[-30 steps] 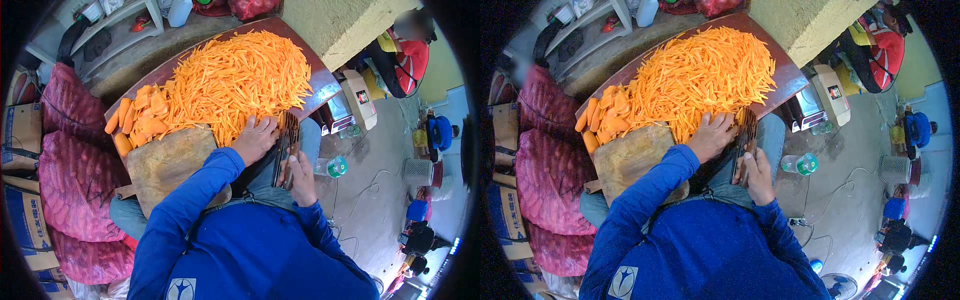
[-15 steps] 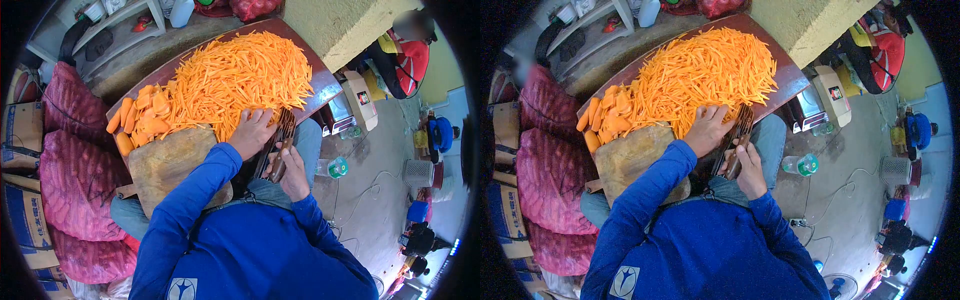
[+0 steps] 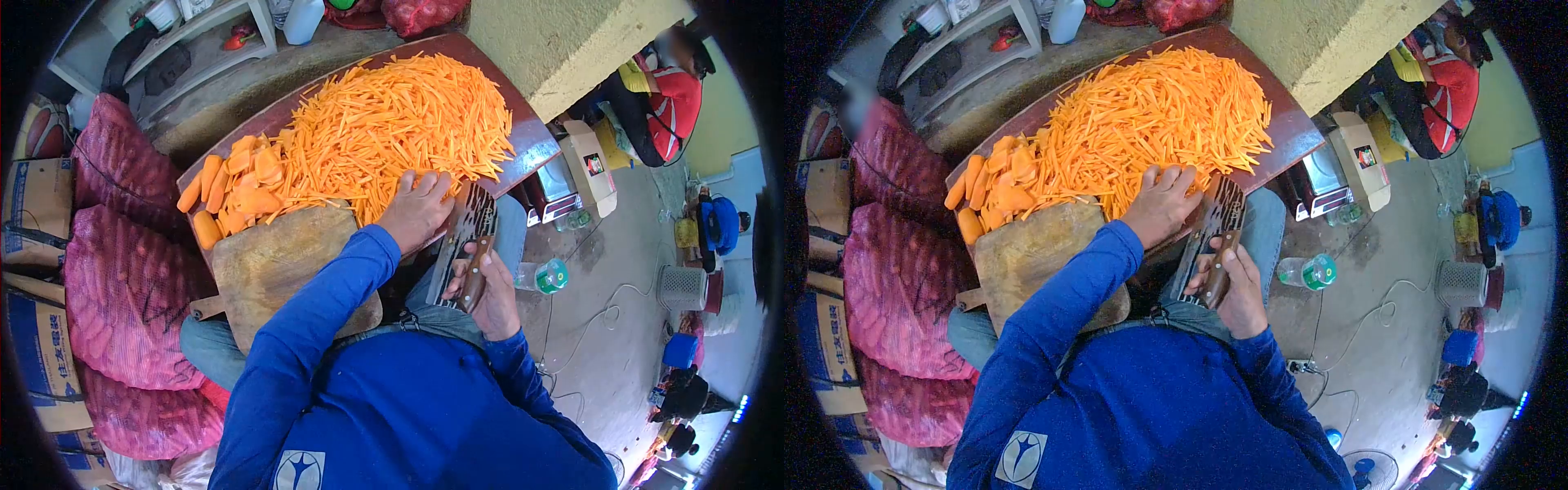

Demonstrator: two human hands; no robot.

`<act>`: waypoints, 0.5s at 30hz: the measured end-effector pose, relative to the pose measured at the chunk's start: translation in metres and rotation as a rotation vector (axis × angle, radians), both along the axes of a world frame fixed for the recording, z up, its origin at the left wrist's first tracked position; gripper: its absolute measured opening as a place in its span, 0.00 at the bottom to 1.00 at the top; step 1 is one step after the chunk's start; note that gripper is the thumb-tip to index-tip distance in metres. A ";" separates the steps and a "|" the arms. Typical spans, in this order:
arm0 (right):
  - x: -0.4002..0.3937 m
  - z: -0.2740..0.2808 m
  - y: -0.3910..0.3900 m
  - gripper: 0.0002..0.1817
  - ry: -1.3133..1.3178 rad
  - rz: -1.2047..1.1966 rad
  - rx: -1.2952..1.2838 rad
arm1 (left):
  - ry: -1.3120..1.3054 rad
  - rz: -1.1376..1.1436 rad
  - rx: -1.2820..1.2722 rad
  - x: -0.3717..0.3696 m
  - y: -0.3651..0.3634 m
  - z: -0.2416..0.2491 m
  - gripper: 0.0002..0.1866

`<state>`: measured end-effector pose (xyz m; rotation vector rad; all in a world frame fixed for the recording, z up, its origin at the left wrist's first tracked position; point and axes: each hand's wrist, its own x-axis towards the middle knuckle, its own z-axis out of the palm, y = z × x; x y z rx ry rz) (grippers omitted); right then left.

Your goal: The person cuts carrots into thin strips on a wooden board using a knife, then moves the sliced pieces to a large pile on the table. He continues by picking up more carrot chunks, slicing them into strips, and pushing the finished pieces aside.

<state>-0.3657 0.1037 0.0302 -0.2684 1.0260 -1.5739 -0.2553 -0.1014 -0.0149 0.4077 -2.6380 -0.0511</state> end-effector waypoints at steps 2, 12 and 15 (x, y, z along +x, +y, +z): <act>-0.005 -0.001 0.002 0.21 0.017 -0.026 -0.038 | -0.015 0.009 -0.026 0.000 -0.001 0.001 0.13; -0.008 0.004 0.003 0.21 0.055 0.013 -0.019 | 0.174 0.014 0.095 0.004 0.003 0.012 0.18; -0.008 0.005 0.005 0.20 0.143 -0.001 -0.006 | 0.298 0.042 0.155 0.012 0.004 0.026 0.15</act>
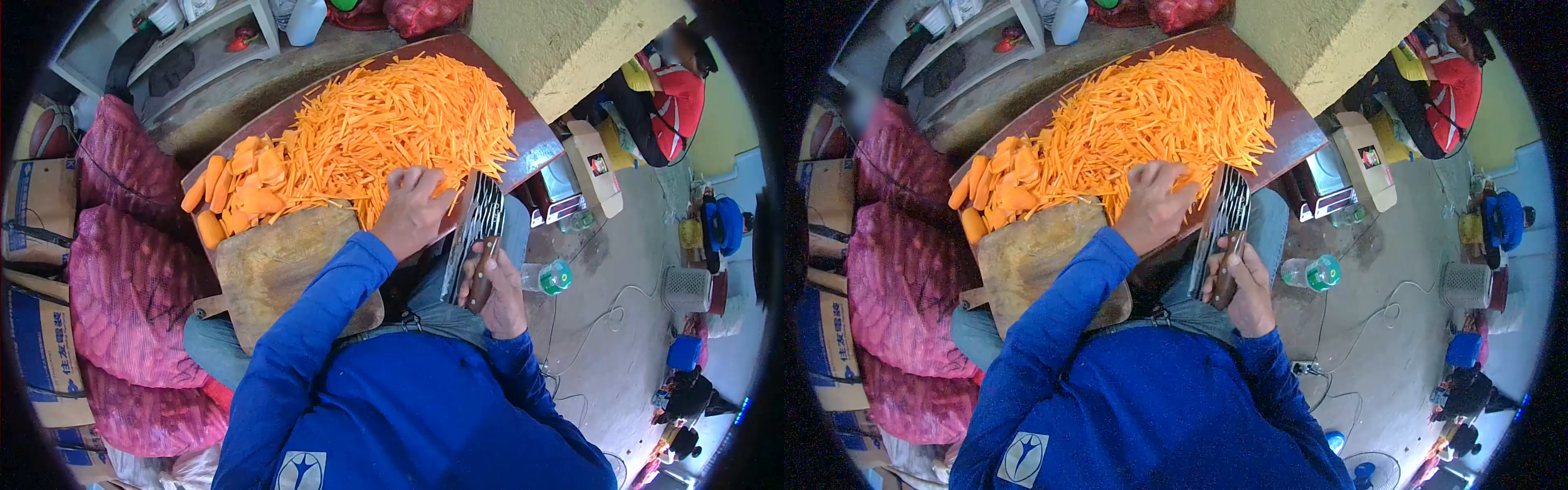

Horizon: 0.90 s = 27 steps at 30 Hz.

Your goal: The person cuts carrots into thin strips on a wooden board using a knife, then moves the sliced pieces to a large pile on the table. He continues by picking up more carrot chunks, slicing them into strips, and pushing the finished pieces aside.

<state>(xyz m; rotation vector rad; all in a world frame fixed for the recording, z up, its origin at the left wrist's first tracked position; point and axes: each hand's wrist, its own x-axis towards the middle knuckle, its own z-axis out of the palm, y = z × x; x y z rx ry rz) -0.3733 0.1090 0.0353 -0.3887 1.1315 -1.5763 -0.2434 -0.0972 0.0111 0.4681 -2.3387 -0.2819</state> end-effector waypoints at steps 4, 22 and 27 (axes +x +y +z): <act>-0.007 0.015 0.010 0.20 0.348 0.126 0.157 | 0.120 0.100 0.073 0.016 -0.005 0.021 0.14; -0.001 0.030 -0.017 0.27 1.647 0.456 -0.246 | -0.115 0.223 0.355 0.067 -0.062 0.028 0.31; -0.001 0.029 -0.019 0.27 1.619 0.455 -0.240 | -0.273 -0.004 0.246 0.065 -0.044 0.048 0.37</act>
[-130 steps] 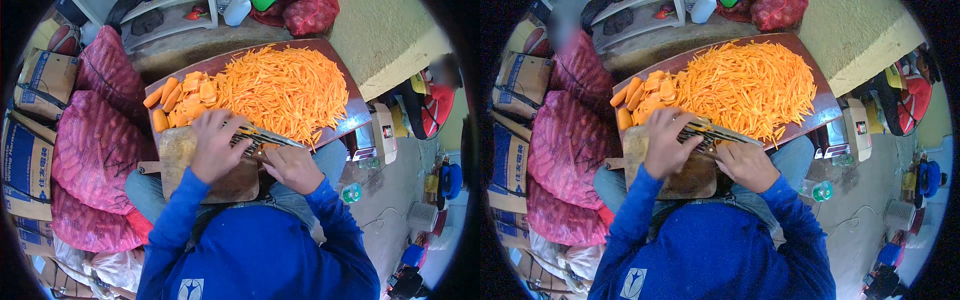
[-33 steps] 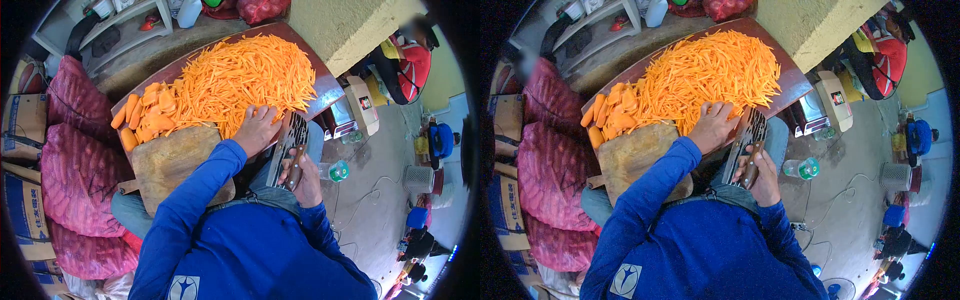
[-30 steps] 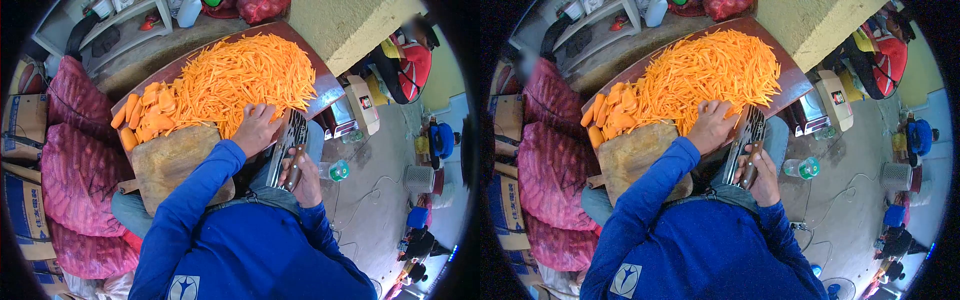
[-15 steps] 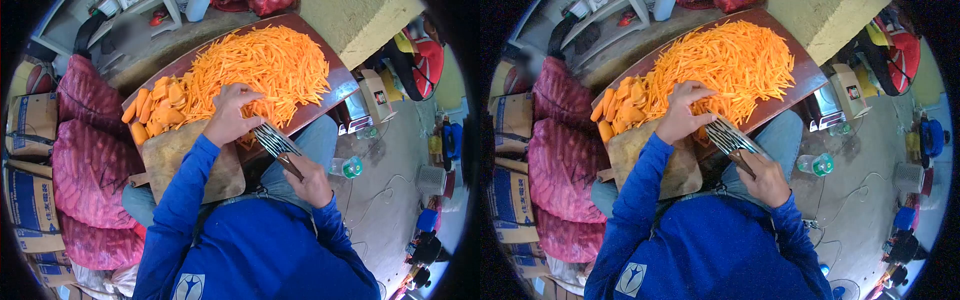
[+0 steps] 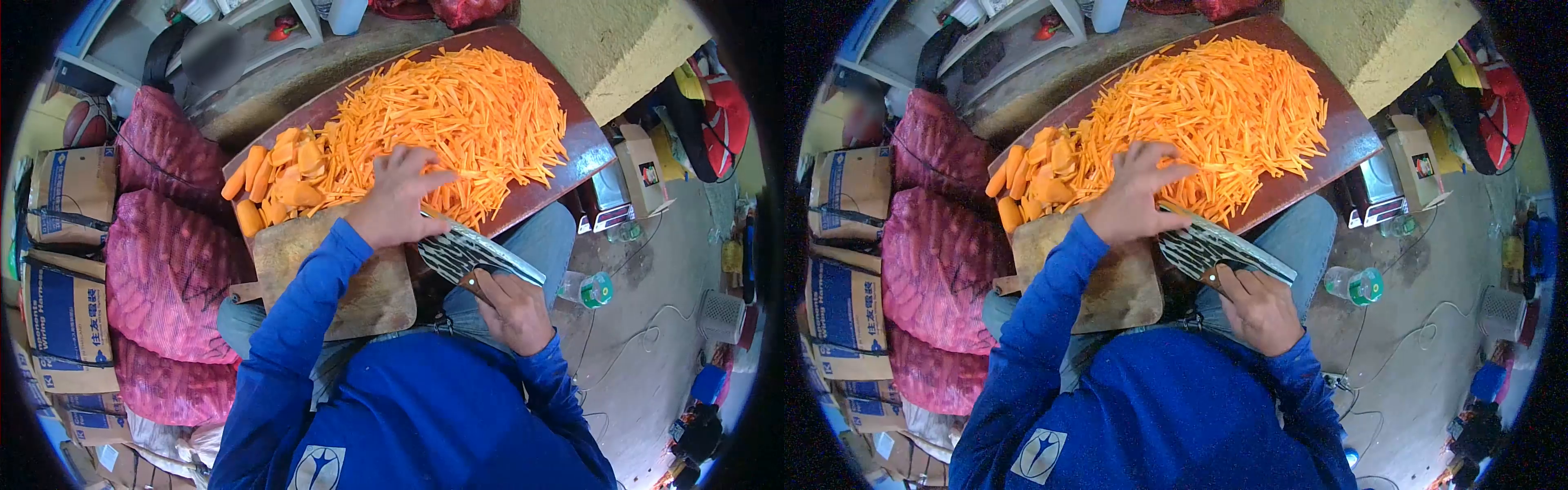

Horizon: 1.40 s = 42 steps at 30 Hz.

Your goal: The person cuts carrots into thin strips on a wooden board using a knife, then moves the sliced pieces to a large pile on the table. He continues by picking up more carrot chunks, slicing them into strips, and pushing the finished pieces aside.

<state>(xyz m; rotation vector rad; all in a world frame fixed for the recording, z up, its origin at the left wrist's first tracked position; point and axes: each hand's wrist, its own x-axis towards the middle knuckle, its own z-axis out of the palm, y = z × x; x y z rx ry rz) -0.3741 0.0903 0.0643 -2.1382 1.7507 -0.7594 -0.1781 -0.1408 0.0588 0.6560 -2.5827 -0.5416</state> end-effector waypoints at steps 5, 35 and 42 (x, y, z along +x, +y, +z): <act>-0.005 0.000 -0.009 0.28 0.027 0.005 -0.034 | 0.015 0.059 -0.163 0.001 -0.005 -0.004 0.31; -0.008 -0.023 -0.010 0.29 -0.213 0.071 0.118 | -0.289 0.406 0.449 -0.107 -0.297 -0.066 0.60; -0.003 -0.020 -0.012 0.29 -0.192 0.083 0.153 | -0.195 0.393 0.594 -0.099 -0.308 -0.075 0.63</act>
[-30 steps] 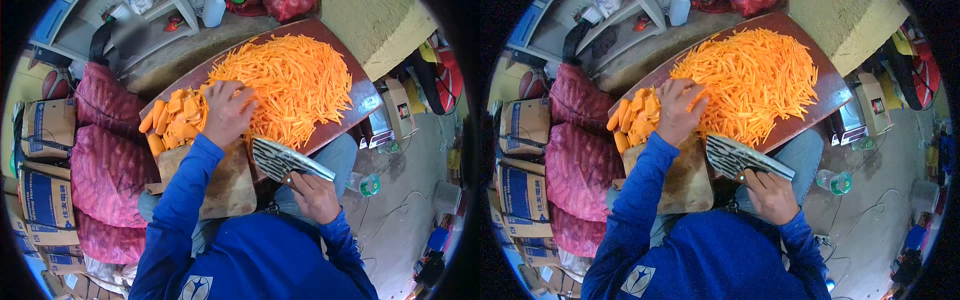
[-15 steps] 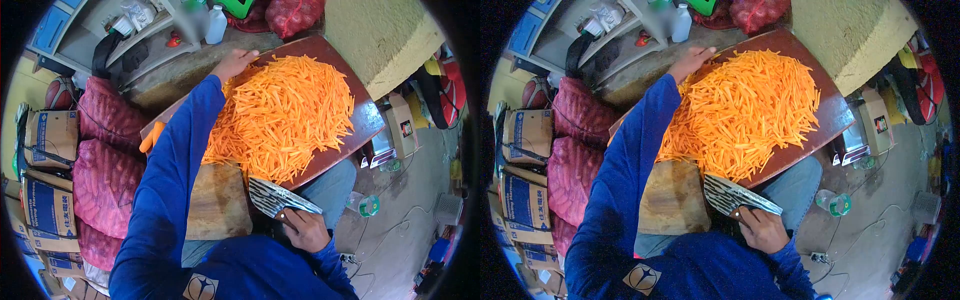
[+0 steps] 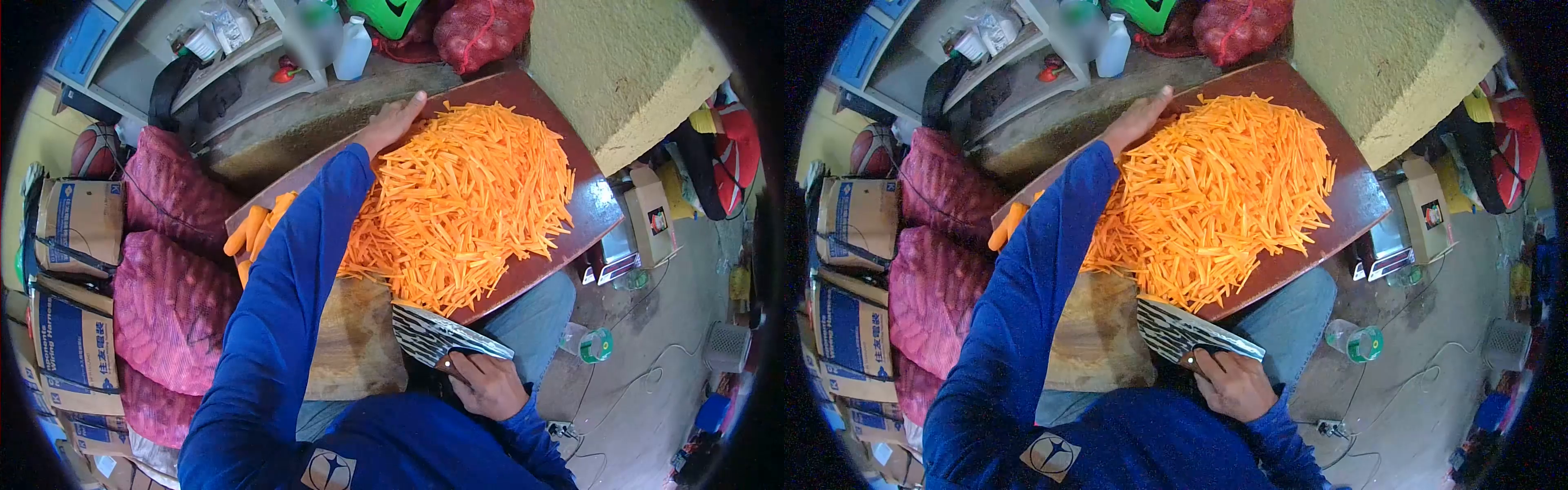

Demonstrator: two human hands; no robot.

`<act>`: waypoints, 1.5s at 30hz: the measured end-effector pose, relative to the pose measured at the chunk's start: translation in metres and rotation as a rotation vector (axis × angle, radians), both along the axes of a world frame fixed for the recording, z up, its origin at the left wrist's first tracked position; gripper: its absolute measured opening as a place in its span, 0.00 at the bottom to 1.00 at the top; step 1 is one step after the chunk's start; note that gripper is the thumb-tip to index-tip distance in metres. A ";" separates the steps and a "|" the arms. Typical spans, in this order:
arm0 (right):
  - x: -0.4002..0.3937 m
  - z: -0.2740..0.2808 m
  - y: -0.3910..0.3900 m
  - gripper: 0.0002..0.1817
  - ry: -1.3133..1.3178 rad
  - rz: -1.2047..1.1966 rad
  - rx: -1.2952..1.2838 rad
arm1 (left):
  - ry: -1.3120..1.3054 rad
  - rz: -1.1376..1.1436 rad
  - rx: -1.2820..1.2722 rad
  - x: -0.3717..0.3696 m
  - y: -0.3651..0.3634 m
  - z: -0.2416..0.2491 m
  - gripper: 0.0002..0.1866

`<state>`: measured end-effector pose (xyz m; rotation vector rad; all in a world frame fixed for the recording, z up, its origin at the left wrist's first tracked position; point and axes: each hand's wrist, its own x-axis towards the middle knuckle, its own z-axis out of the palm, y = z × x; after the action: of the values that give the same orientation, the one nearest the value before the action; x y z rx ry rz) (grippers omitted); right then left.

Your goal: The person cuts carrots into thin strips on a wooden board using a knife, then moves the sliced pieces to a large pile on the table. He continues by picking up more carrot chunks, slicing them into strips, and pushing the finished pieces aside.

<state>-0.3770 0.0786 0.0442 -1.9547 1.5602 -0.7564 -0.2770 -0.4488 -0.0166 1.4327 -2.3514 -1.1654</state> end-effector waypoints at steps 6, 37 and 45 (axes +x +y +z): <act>0.000 0.008 -0.003 0.21 -0.010 -0.026 -0.037 | 0.095 0.080 -0.157 -0.004 -0.026 -0.015 0.63; 0.000 0.042 -0.019 0.26 0.149 -0.014 -0.189 | 0.226 -0.320 -0.383 0.135 0.278 0.102 0.40; 0.011 0.050 -0.012 0.24 0.211 0.000 -0.212 | 0.188 -0.199 -0.849 0.121 0.283 0.068 0.30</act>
<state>-0.3660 0.0670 0.0945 -2.2508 1.6579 -0.7629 -0.1562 -0.1658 0.0513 0.7678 -2.4072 -0.2110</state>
